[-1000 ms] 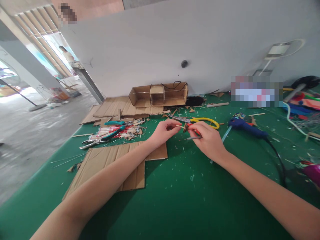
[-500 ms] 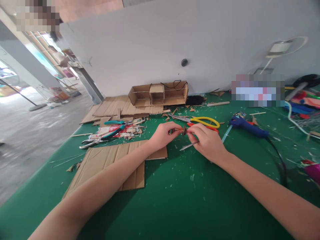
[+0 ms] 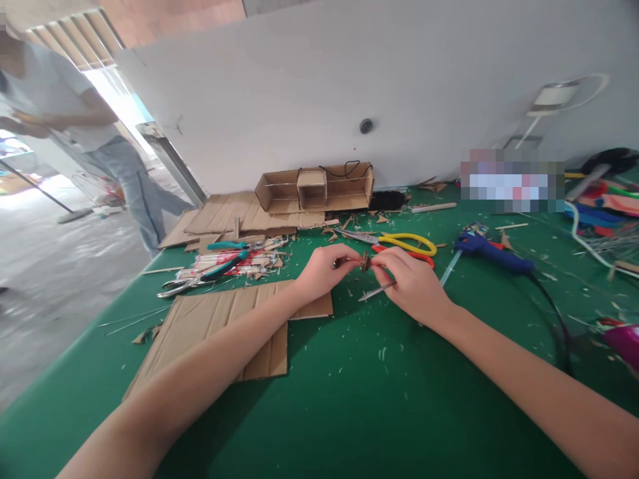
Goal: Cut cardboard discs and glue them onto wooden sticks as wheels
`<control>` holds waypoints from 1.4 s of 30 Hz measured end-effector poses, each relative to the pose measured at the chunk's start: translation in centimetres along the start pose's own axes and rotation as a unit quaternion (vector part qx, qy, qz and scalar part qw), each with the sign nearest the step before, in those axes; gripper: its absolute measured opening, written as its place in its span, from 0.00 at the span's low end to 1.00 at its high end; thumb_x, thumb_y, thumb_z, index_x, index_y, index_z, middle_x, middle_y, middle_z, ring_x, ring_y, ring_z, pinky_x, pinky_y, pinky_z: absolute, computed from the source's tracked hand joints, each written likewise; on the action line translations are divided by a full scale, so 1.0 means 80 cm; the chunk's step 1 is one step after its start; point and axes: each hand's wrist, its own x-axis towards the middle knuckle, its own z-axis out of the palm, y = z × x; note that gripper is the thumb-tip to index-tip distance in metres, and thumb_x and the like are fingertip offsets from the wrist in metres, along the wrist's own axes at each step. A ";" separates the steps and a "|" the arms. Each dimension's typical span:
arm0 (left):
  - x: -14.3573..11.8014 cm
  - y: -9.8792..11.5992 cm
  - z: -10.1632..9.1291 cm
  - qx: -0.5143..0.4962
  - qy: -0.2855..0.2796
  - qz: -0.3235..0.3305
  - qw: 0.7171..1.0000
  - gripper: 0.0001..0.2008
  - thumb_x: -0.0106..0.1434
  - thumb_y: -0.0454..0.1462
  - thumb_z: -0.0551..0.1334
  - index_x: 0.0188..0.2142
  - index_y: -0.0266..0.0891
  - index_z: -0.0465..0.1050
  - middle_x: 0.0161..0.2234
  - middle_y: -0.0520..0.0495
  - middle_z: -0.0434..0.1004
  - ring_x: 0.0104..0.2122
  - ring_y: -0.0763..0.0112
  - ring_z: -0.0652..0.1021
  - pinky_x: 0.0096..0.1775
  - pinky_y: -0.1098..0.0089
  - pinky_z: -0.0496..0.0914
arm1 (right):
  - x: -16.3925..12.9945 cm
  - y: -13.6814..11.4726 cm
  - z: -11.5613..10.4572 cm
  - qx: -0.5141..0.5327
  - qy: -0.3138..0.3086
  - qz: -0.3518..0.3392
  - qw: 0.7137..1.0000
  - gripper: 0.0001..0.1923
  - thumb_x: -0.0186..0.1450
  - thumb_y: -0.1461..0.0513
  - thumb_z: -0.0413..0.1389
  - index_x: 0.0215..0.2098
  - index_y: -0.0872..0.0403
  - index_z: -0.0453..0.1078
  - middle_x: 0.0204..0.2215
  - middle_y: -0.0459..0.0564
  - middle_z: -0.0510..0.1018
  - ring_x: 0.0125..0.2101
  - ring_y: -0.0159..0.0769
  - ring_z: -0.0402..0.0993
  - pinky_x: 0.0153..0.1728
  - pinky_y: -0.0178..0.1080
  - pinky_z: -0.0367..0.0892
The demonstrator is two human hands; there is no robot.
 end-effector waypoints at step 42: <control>0.019 -0.036 -0.039 -0.106 0.087 -0.115 0.984 0.10 0.56 0.34 0.61 0.39 0.35 0.69 0.30 0.47 0.76 0.31 0.72 0.75 0.35 0.69 0.68 | 0.006 0.040 -0.033 0.114 -0.282 0.067 0.950 0.16 0.66 0.57 0.44 0.46 0.51 0.70 0.42 0.51 0.76 0.41 0.40 0.72 0.43 0.45 0.65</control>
